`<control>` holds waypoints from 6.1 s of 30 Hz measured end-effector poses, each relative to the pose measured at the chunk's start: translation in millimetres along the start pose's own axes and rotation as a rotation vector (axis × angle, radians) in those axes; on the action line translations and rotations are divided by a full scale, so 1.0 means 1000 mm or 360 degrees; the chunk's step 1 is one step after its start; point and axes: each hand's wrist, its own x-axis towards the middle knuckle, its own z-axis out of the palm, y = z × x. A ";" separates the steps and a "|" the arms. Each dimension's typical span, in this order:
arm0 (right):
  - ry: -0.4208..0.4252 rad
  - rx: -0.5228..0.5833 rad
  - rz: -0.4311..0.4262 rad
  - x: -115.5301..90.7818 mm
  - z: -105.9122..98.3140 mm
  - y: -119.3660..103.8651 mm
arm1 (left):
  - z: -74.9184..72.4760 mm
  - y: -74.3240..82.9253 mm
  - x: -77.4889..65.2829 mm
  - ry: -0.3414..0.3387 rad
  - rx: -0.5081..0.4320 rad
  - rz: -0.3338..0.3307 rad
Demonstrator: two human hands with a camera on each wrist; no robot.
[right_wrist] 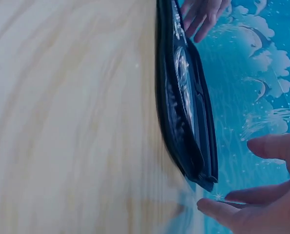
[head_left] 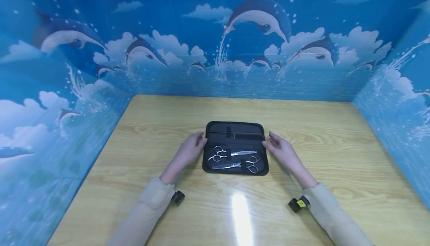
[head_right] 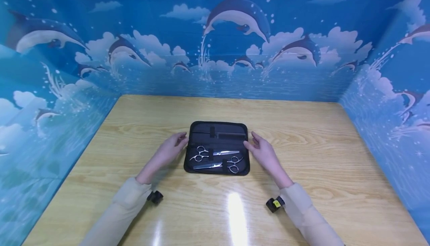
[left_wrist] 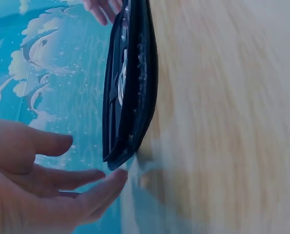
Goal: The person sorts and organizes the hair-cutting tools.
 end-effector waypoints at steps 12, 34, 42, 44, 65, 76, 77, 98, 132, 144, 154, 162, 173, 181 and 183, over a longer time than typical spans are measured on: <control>-0.0135 0.0441 0.0180 0.007 0.005 -0.004 | 0.005 0.002 0.008 -0.0088 -0.0617 -0.0218; -0.0006 0.0590 0.0177 0.027 0.008 -0.011 | 0.005 0.004 0.030 0.0033 -0.0842 -0.0229; 0.0051 0.0574 0.0173 0.033 0.008 -0.012 | 0.007 0.005 0.035 0.0077 -0.0918 -0.0233; 0.0052 0.0597 0.0173 0.032 0.008 -0.013 | 0.007 0.004 0.035 0.0089 -0.0943 -0.0223; 0.0115 0.0595 0.0094 0.027 0.003 -0.006 | 0.005 0.003 0.033 0.0133 -0.0962 -0.0156; 0.0142 0.0556 0.0108 0.021 0.000 -0.005 | 0.006 0.001 0.030 0.0162 -0.0922 -0.0128; 0.0140 0.0572 0.0103 0.021 0.000 -0.005 | 0.006 0.001 0.030 0.0166 -0.0921 -0.0129; 0.0050 0.0567 0.0013 0.007 -0.006 0.002 | -0.004 -0.011 0.019 -0.0029 -0.0471 0.0088; -0.0136 -0.0294 -0.0442 -0.001 -0.001 0.010 | -0.005 -0.007 -0.013 -0.0089 0.0270 0.0432; -0.0216 -0.0479 -0.0455 0.000 0.000 0.001 | -0.004 -0.002 -0.013 -0.0110 0.0431 0.0397; -0.0348 -0.0595 -0.0647 -0.003 0.011 -0.006 | -0.004 0.001 -0.012 -0.0108 0.0458 0.0385; -0.0420 -0.0676 -0.0702 0.002 0.021 -0.014 | -0.006 0.005 -0.005 -0.0130 0.0462 0.0406; -0.0435 -0.0694 -0.0742 0.003 0.026 -0.016 | -0.010 -0.001 0.023 0.0109 0.0352 0.0232; -0.0456 -0.0739 -0.0830 0.003 0.027 -0.015 | -0.008 -0.004 0.036 0.0014 0.0572 0.0136; -0.0453 -0.0743 -0.0825 0.003 0.028 -0.016 | -0.008 -0.004 0.037 0.0009 0.0592 0.0139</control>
